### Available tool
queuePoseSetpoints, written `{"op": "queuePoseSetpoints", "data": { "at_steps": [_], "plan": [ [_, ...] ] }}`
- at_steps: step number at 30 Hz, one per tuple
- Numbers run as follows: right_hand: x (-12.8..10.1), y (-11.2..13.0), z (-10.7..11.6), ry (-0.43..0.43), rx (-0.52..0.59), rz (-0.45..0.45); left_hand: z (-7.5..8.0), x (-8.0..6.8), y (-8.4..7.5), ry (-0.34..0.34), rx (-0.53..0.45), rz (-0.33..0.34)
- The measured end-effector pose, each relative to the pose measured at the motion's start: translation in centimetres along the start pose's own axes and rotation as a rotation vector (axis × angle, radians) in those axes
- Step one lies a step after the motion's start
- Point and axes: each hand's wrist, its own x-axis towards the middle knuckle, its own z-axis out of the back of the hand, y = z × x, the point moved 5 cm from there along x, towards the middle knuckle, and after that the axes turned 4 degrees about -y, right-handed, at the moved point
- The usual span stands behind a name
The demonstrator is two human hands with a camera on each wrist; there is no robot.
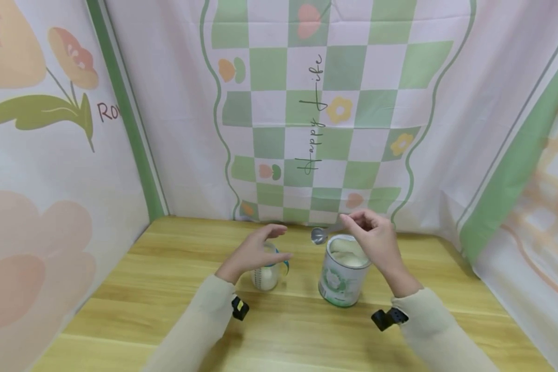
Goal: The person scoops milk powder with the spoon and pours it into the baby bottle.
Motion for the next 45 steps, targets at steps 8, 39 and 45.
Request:
{"op": "queuePoseSetpoints", "data": {
  "at_steps": [8, 39, 45],
  "plan": [
    [-0.2, -2.5, 1.5, -0.043, -0.047, -0.014, -0.8, 0.8, -1.4, -0.029, -0.032, -0.009],
    [-1.0, -7.7, 3.3, -0.004, -0.383, 0.267, -8.5, 2.5, -4.3, 0.049, -0.095, -0.021],
    [-1.2, -7.3, 2.4, 0.066, -0.452, 0.386, -9.9, 2.7, -3.9, 0.036, -0.170, 0.055]
  ]
}}
